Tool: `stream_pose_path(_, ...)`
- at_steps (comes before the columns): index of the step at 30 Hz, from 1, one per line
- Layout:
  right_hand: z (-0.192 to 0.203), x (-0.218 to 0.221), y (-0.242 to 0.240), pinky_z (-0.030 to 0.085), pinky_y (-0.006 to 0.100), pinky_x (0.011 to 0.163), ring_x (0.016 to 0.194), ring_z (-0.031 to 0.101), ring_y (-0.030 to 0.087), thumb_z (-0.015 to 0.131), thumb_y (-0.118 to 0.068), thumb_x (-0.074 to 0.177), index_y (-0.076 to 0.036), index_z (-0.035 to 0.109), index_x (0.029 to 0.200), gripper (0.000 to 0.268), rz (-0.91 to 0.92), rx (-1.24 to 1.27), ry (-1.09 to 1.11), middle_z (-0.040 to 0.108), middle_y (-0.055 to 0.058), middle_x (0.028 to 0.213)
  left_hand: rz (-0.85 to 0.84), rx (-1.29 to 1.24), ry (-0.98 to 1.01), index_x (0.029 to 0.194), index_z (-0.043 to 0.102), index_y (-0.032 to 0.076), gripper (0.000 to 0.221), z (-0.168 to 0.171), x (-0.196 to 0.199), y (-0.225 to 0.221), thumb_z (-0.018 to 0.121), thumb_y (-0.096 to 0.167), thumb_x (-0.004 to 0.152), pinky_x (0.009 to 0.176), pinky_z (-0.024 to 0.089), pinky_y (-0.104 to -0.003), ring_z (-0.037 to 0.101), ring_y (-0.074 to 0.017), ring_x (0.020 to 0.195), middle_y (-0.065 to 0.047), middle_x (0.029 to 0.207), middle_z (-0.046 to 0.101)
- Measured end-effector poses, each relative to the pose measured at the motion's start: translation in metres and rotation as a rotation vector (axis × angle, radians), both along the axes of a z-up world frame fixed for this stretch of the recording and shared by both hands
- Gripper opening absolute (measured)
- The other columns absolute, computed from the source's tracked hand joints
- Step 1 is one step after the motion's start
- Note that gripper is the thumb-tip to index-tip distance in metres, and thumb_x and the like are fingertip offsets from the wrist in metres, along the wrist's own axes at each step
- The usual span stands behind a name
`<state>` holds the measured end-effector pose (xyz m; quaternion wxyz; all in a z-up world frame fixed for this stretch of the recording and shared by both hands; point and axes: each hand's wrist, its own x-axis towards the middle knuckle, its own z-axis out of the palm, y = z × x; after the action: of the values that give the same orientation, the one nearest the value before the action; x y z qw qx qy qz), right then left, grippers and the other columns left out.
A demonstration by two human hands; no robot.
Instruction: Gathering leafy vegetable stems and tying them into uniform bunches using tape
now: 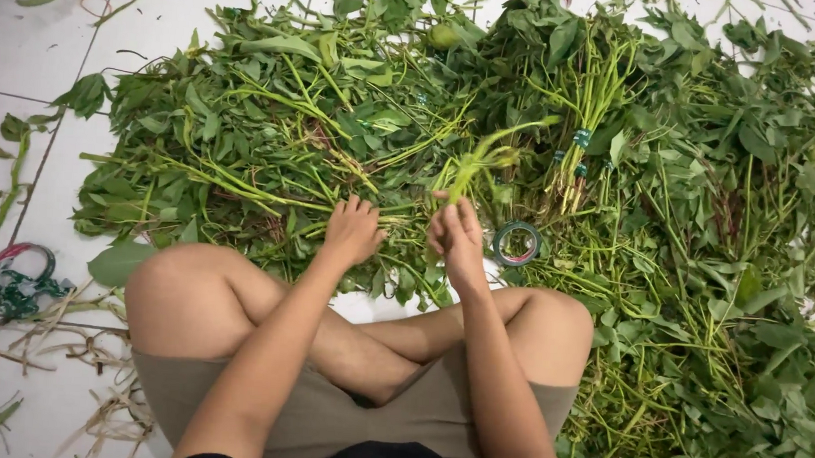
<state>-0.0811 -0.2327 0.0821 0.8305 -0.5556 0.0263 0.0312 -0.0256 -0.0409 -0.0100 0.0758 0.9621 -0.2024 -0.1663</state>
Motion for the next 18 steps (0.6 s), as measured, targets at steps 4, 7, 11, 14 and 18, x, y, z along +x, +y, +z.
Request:
stream_pose_path(4, -0.032, 0.002, -0.005, 0.033, 0.019, 0.047, 0.053, 0.035, 0.006, 0.046, -0.023, 0.11, -0.006, 0.059, 0.127, 0.027, 0.092, -0.091, 0.221, 0.036, -0.004, 0.071, 0.035, 0.007, -0.055, 0.128, 0.067, 0.002, 0.044, 0.002, -0.002, 0.0, 0.055, 0.036, 0.104, 0.107, 0.037, -0.045, 0.047, -0.033, 0.13, -0.019, 0.132, 0.063)
stream_pose_path(7, -0.041, 0.005, -0.005, 0.03, 0.022, 0.045, 0.052, 0.036, 0.007, 0.053, -0.02, 0.108, -0.004, 0.063, 0.119, 0.022, 0.103, -0.104, 0.296, 0.039, -0.002, 0.071, 0.085, -0.063, -0.137, 0.109, 0.075, 0.002, 0.031, 0.015, -0.005, 0.005, 0.062, 0.029, 0.099, 0.099, 0.041, -0.044, 0.051, -0.0331, 0.119, -0.019, 0.12, 0.065)
stream_pose_path(11, -0.024, 0.01, -0.009, 0.031, 0.022, 0.048, 0.054, 0.039, 0.007, 0.053, -0.017, 0.107, -0.003, 0.062, 0.12, 0.021, 0.043, -0.086, 0.257, 0.038, -0.003, 0.072, 0.141, -0.255, -0.241, 0.097, 0.078, 0.01, 0.015, 0.021, 0.007, 0.008, 0.069, 0.022, 0.096, 0.087, 0.044, -0.043, 0.052, -0.0271, 0.103, -0.009, 0.105, 0.066)
stream_pose_path(14, -0.026, 0.013, -0.014, 0.032, 0.021, 0.047, 0.053, 0.04, 0.007, 0.054, -0.017, 0.107, -0.004, 0.06, 0.119, 0.019, -0.034, -0.012, 0.249, 0.037, -0.003, 0.072, 0.169, -0.46, -0.401, 0.097, 0.078, 0.02, 0.009, 0.055, 0.011, 0.021, 0.07, 0.017, 0.095, 0.084, 0.048, -0.041, 0.054, -0.0232, 0.098, 0.0, 0.1, 0.064)
stream_pose_path(18, -0.033, 0.016, -0.023, 0.029, 0.022, 0.048, 0.053, 0.037, 0.007, 0.051, -0.019, 0.108, -0.005, 0.058, 0.118, 0.018, -0.054, 0.016, 0.263, 0.037, -0.001, 0.073, 0.18, -0.776, -0.779, 0.102, 0.077, 0.013, 0.018, 0.118, 0.001, 0.037, 0.066, -0.001, 0.1, 0.084, 0.057, -0.037, 0.065, -0.0214, 0.094, 0.0, 0.104, 0.065)
